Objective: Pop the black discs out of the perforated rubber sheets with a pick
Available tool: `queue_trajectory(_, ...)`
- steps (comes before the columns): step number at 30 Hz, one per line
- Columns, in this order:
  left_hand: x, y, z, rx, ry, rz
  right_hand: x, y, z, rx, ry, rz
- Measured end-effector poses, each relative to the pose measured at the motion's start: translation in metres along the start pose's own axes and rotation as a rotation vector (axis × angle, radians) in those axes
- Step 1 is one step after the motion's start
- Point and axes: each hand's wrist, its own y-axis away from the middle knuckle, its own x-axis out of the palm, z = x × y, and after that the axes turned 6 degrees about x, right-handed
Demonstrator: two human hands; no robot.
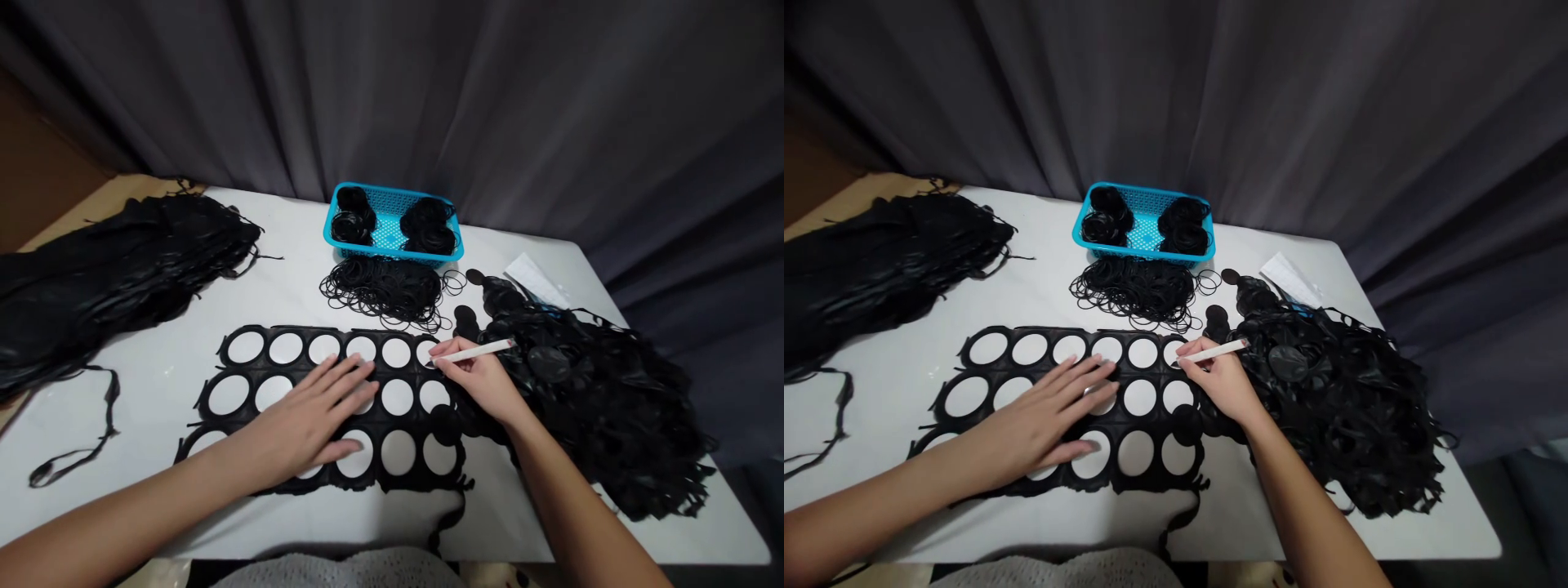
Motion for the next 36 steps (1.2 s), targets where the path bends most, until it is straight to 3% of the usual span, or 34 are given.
queue_trajectory(4, 0.015, -0.033, -0.011, 0.101, 0.057, 0.043, -0.001, -0.001, 0.003, -0.033, 0.015, 0.021)
queue_trajectory(7, 0.029, -0.045, -0.015, 0.119, 0.079, 0.046, 0.0, -0.001, 0.003, -0.046, 0.034, 0.011)
queue_trajectory(11, 0.039, -0.047, -0.015, 0.101, 0.087, 0.033, 0.0, -0.001, -0.001, -0.052, 0.044, 0.009)
queue_trajectory(19, 0.036, -0.046, -0.016, 0.105, 0.061, 0.062, 0.0, -0.002, 0.0, -0.072, 0.085, -0.005)
queue_trajectory(25, 0.039, -0.046, -0.016, 0.101, 0.089, 0.023, 0.008, 0.008, 0.007, -0.263, 0.351, -0.012)
queue_trajectory(30, 0.041, -0.044, -0.016, 0.094, 0.085, 0.052, 0.017, 0.01, 0.007, -0.472, 0.863, -0.019)
queue_trajectory(33, 0.042, -0.043, -0.015, 0.106, 0.076, 0.061, -0.001, -0.003, 0.008, -0.405, 1.094, -0.191)
queue_trajectory(36, 0.043, -0.042, -0.014, 0.123, 0.07, 0.054, -0.035, -0.02, 0.011, -0.204, 1.139, -0.564)
